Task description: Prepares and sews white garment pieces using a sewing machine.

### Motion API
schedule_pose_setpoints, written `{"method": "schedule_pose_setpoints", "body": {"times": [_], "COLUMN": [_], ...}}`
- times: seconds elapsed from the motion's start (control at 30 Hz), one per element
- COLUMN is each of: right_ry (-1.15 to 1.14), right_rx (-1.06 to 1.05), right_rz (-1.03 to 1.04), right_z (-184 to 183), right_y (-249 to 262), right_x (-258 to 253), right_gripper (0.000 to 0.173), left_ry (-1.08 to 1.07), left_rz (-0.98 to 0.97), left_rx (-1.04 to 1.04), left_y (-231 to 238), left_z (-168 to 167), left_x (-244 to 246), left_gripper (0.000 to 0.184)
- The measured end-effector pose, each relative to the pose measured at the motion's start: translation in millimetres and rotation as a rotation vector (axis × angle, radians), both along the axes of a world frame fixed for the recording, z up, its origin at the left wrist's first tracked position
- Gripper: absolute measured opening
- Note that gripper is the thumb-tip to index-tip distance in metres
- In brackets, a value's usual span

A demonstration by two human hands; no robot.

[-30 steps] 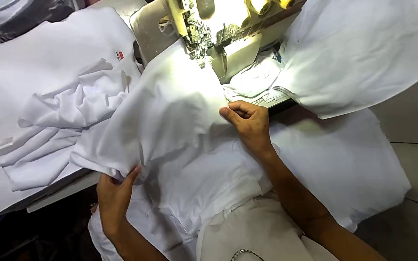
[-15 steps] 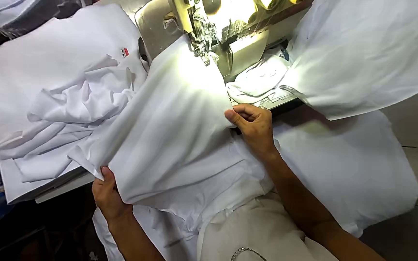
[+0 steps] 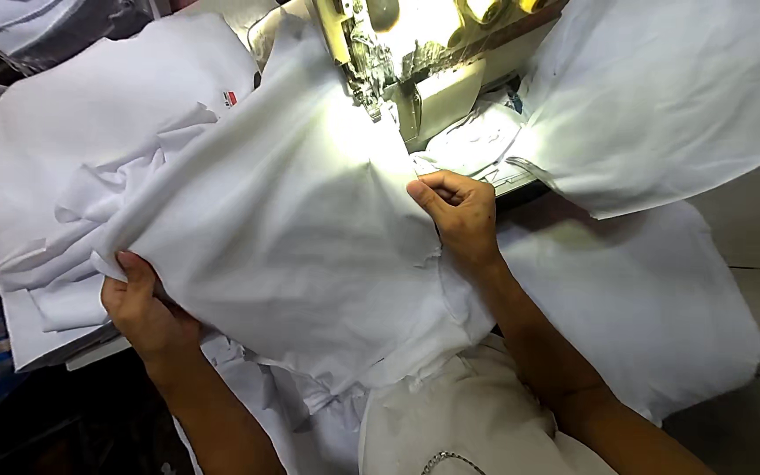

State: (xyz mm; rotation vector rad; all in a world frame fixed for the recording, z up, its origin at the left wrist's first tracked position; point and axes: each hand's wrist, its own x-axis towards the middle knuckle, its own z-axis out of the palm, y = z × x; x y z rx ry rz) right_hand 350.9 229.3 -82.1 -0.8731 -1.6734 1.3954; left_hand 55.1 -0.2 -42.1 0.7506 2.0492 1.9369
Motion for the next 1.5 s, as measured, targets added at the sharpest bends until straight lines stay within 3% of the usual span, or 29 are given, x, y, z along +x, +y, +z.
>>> {"method": "schedule_pose_setpoints", "body": {"times": [0.07,0.17,0.23,0.33,0.4,0.47,0.5,0.57,0.67,0.77,1.07,1.37,1.5], "right_ry": [0.009,0.005,0.003,-0.007,-0.054,-0.107,-0.12,-0.121,-0.099,-0.064,-0.051,-0.059,-0.148], "right_rx": [0.014,0.012,0.003,0.034,0.056,0.047,0.039,0.017,0.005,0.025,-0.048,0.006,0.017], "right_rz": [-0.006,-0.02,-0.023,-0.012,-0.015,-0.043,-0.059,-0.067,-0.067,-0.074,-0.045,-0.032,-0.01], "right_z": [0,1,3,4,4,1,-1,-6,-10,-12,-12,-9,-5], "right_y": [1,-1,-4,-10,-15,-19,-21,-23,-23,-22,-23,-15,-16], "right_x": [0,0,3,10,15,16,16,16,15,15,13,8,12], "right_gripper": [0.012,0.012,0.013,0.015,0.016,0.022,0.021,0.016,0.011,0.009,0.011,0.014,0.013], "left_ry": [-0.02,0.049,0.087,0.211,0.222,0.104,0.039,-0.019,0.012,0.037,-0.03,-0.008,-0.045], "left_rz": [-0.102,-0.159,-0.078,0.074,0.135,0.206,0.229,0.297,0.4,0.382,0.289,0.297,0.117], "left_rx": [-0.055,-0.342,-0.586,-0.647,-0.483,-0.257,-0.155,-0.07,-0.16,-0.206,-0.114,-0.053,-0.08], "left_y": [-11,-36,-45,-58,-68,-73,-75,-72,-61,-59,-55,-37,-44], "left_z": [-6,-12,-18,-45,-60,-62,-59,-46,-16,0,-19,-5,-6], "left_x": [-5,15,43,74,84,90,89,87,84,71,49,11,3], "left_gripper": [0.026,0.083,0.1,0.066,0.043,0.02,0.017,0.018,0.022,0.02,0.021,0.02,0.026]}}
